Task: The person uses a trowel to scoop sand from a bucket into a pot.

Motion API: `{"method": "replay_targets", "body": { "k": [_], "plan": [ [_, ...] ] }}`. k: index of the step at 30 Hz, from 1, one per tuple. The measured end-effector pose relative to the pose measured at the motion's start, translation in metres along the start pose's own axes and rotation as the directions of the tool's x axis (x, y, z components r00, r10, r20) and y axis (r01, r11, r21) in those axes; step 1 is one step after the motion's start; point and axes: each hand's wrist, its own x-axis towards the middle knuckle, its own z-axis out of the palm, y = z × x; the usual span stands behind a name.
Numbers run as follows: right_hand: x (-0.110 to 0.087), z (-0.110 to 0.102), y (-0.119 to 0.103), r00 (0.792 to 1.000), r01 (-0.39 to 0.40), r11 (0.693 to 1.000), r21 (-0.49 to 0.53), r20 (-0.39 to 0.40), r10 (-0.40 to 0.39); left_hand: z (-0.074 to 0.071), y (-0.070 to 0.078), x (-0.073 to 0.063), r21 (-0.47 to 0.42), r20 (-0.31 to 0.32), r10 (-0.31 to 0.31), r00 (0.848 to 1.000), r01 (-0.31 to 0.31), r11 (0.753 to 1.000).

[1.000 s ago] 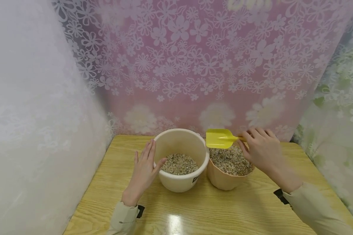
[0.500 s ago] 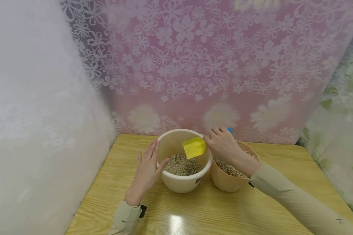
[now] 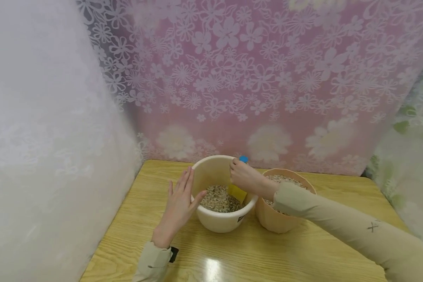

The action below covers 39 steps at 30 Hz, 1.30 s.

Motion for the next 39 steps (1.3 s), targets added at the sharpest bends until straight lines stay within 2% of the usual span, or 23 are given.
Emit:
{"method": "replay_targets", "body": {
  "k": [3, 6, 12, 15, 19, 21, 24, 28, 31, 37, 39],
  "plan": [
    [0.002, -0.001, -0.007, 0.999, 0.019, 0.998, -0.067, 0.044, -0.016, 0.001, 0.002, 0.001, 0.0, 0.0, 0.006, 1.0, -0.006, 1.0],
    [0.003, -0.002, -0.013, 0.997, 0.041, 0.996, -0.074, 0.064, -0.036, 0.001, 0.003, 0.0, 0.002, -0.002, 0.009, 1.0, -0.009, 1.0],
    [0.004, -0.005, -0.016, 0.996, 0.068, 0.997, 0.027, 0.05, -0.069, 0.001, 0.003, 0.0, 0.005, -0.007, 0.01, 1.0, -0.01, 1.0],
    [0.006, -0.004, -0.017, 0.998, 0.057, 0.99, 0.128, 0.021, -0.06, 0.001, 0.002, 0.0, -0.003, -0.011, 0.01, 1.0, -0.01, 1.0],
    [0.007, -0.006, -0.019, 0.998, 0.065, 0.958, 0.279, -0.009, -0.065, 0.001, 0.002, -0.001, -0.014, -0.01, 0.005, 1.0, -0.005, 1.0],
    [0.007, -0.008, -0.019, 0.998, 0.065, 0.947, 0.313, -0.029, -0.058, 0.001, 0.001, -0.001, -0.012, -0.013, 0.005, 1.0, -0.005, 1.0],
    [0.008, -0.01, -0.018, 0.997, 0.043, 0.929, 0.369, -0.07, -0.019, 0.001, 0.001, -0.001, -0.01, -0.02, 0.003, 1.0, -0.003, 1.0],
    [0.012, -0.011, -0.019, 0.993, 0.02, 0.889, 0.458, -0.114, 0.037, 0.001, 0.0, -0.001, -0.005, -0.037, 0.003, 0.999, -0.003, 1.0],
    [0.013, -0.013, -0.016, 0.994, -0.005, 0.859, 0.511, -0.088, 0.058, 0.001, 0.0, -0.001, -0.01, -0.038, 0.005, 0.999, -0.005, 1.0],
    [0.012, -0.019, -0.002, 0.995, -0.087, 0.782, 0.617, 0.021, 0.095, 0.001, 0.002, -0.002, -0.016, -0.03, 0.01, 1.0, -0.01, 1.0],
    [0.011, -0.019, 0.002, 0.992, -0.114, 0.75, 0.651, 0.034, 0.122, 0.001, 0.002, -0.002, -0.017, -0.033, 0.011, 0.999, -0.012, 1.0]
  ]
}}
